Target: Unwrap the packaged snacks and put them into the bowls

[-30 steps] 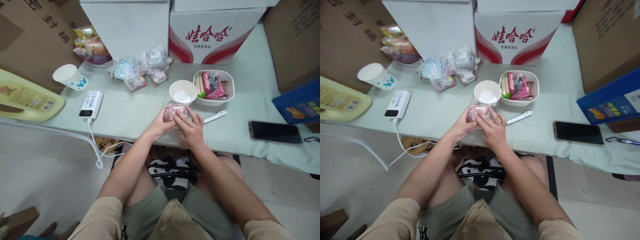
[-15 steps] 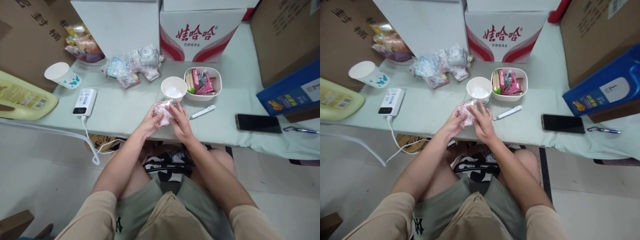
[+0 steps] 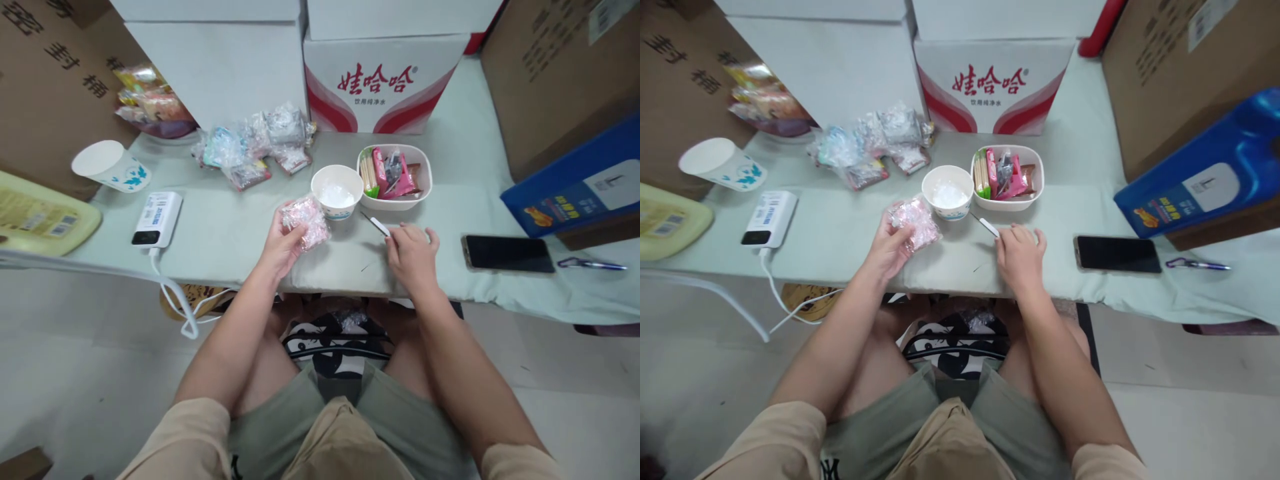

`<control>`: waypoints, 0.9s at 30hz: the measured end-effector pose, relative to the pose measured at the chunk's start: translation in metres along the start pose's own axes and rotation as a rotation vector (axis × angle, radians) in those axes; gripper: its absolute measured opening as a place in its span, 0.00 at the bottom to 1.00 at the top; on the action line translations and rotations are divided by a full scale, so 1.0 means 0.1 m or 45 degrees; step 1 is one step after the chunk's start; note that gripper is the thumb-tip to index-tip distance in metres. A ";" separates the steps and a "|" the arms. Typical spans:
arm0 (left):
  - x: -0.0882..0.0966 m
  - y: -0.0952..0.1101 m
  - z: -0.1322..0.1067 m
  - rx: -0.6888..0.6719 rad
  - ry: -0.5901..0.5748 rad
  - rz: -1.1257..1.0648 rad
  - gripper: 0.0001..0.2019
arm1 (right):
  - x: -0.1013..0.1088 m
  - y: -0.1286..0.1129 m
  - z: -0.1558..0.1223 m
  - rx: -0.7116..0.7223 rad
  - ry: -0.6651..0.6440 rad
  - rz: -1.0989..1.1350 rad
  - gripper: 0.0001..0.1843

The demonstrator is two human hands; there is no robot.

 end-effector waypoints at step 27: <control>-0.30 -0.37 -0.32 -0.086 -0.434 0.307 0.30 | -0.03 -0.01 0.07 -0.073 0.203 -0.156 0.17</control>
Point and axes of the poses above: each hand's wrist, its own z-axis towards the middle knuckle, its own x-axis out of the back of the hand, y = z × x, the point moved 4 cm from there along z, towards the middle knuckle, and after that the axes turned 2 degrees about y, right-handed, at the moved point
